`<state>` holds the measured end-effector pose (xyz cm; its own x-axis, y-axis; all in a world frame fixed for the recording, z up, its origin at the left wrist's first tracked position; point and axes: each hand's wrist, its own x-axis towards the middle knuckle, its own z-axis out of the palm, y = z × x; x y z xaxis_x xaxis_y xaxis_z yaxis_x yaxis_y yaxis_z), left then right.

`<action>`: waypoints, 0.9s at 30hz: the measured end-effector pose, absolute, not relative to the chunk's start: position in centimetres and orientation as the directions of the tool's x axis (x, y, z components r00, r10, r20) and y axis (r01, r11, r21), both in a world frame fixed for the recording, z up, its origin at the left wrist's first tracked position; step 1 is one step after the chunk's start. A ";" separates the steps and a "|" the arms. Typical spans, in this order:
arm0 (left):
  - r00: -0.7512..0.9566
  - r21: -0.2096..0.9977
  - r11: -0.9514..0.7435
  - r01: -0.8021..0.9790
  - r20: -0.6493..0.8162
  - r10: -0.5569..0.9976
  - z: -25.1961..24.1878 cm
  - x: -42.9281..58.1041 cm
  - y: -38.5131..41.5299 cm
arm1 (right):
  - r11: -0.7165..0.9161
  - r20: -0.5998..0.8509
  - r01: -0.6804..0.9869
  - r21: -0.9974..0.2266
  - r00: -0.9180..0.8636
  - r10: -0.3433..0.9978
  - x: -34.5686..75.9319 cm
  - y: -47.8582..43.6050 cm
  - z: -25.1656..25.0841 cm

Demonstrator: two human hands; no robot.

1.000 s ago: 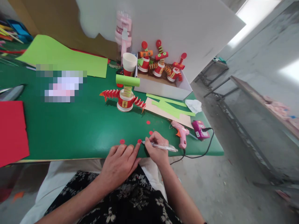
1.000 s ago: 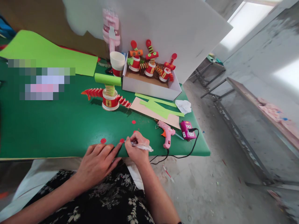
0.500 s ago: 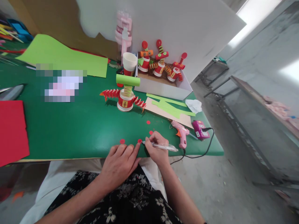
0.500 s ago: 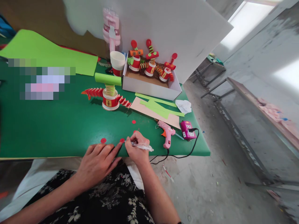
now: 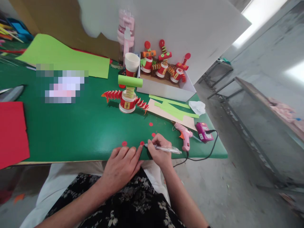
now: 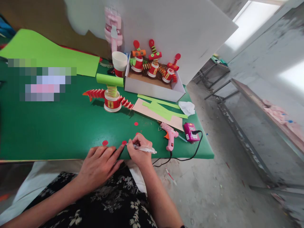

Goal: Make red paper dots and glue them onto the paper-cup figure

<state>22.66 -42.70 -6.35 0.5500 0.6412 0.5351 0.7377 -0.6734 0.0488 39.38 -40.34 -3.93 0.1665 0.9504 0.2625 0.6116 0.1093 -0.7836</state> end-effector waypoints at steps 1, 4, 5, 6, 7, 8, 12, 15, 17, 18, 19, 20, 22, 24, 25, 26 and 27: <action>0.551 0.049 -0.673 0.738 0.533 0.642 -6.4 22.7 -42.7 | 0.109 0.265 0.610 -0.785 0.171 0.949 39.4 -40.3 -4.0; 0.549 0.050 -0.672 0.739 0.533 0.644 -6.4 22.6 -42.7 | 0.107 0.273 0.617 -0.780 0.181 0.945 39.3 -40.3 -4.0; 0.548 0.052 -0.673 0.738 0.535 0.643 -6.4 22.6 -42.7 | 0.108 0.275 0.622 -0.776 0.179 0.945 39.3 -40.3 -4.0; 0.548 0.054 -0.673 0.737 0.536 0.642 -6.4 22.6 -42.7 | 0.109 0.277 0.626 -0.772 0.178 0.944 39.3 -40.3 -4.0; 0.547 0.055 -0.674 0.737 0.537 0.642 -6.4 22.6 -42.7 | 0.110 0.279 0.628 -0.770 0.176 0.944 39.3 -40.3 -4.0; 0.547 0.055 -0.674 0.736 0.538 0.641 -6.4 22.6 -42.7 | 0.111 0.278 0.629 -0.769 0.174 0.945 39.3 -40.4 -4.0; 0.549 0.054 -0.673 0.738 0.532 0.645 -6.4 22.6 -42.7 | 0.119 0.278 0.612 -0.782 0.172 0.945 39.4 -40.4 -4.1; 0.546 0.054 -0.667 0.743 0.528 0.650 -6.4 22.6 -42.8 | 0.125 0.293 0.609 -0.783 0.184 0.938 39.4 -40.3 -4.1; 0.545 0.054 -0.667 0.743 0.531 0.649 -6.4 22.6 -42.8 | 0.123 0.296 0.617 -0.778 0.187 0.937 39.4 -40.3 -4.0; 0.545 0.054 -0.668 0.742 0.532 0.648 -6.4 22.6 -42.8 | 0.119 0.293 0.620 -0.776 0.186 0.938 39.4 -40.3 -4.0; 0.545 0.056 -0.669 0.741 0.533 0.648 -6.4 22.6 -42.7 | 0.114 0.288 0.621 -0.775 0.187 0.939 39.3 -40.3 -4.0; 0.545 0.057 -0.670 0.740 0.533 0.647 -6.4 22.6 -42.7 | 0.109 0.282 0.622 -0.776 0.187 0.941 39.3 -40.4 -3.9; 0.545 0.061 -0.673 0.737 0.534 0.646 -6.3 22.6 -42.7 | 0.101 0.267 0.615 -0.782 0.185 0.946 39.3 -40.4 -3.9; 0.547 0.060 -0.673 0.737 0.533 0.646 -6.3 22.6 -42.7 | 0.094 0.245 0.587 -0.804 0.183 0.952 39.5 -40.3 -3.8; 0.547 0.057 -0.672 0.738 0.532 0.646 -6.4 22.6 -42.7 | 0.089 0.229 0.563 -0.821 0.182 0.956 39.6 -40.3 -3.8; 0.548 0.053 -0.671 0.740 0.531 0.646 -6.4 22.6 -42.7 | 0.081 0.210 0.537 -0.840 0.183 0.961 39.6 -40.2 -3.7; 0.550 0.049 -0.670 0.741 0.528 0.647 -6.4 22.6 -42.7 | 0.071 0.189 0.510 -0.857 0.184 0.965 39.7 -40.1 -3.7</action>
